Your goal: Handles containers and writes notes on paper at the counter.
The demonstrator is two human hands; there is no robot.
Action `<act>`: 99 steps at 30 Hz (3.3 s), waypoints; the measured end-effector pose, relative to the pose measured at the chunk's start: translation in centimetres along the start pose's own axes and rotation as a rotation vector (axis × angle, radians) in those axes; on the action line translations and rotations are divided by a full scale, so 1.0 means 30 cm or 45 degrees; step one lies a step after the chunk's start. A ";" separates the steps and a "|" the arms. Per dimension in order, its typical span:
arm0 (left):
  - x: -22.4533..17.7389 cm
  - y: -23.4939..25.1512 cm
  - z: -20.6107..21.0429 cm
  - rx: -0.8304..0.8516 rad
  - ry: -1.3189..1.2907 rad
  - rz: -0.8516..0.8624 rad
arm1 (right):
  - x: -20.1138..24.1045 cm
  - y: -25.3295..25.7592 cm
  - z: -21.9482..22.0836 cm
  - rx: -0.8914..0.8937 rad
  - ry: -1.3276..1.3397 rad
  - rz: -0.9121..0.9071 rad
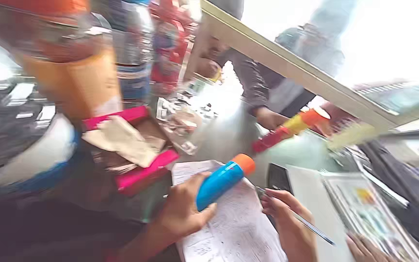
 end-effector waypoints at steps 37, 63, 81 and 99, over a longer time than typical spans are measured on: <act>0.028 -0.011 -0.009 -0.019 0.133 0.001 | -0.110 0.007 0.070 0.002 -0.341 0.025; 0.021 -0.014 -0.010 -0.009 0.178 -0.002 | -0.114 -0.005 0.062 -0.073 -0.357 0.095; 0.023 -0.016 -0.012 0.014 0.157 0.011 | -0.110 -0.005 0.065 -0.114 -0.388 0.137; 0.022 -0.015 -0.015 0.012 0.175 0.006 | -0.105 -0.005 0.059 -0.187 -0.349 0.146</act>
Point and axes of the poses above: each hand's wrist, its own y-axis towards the middle knuckle, its own z-axis out of the palm, x = y × z, the point moved 2 cm from there along y, towards the middle knuckle, and after that the axes turned 10 degrees about -z, right-handed, at the moved point
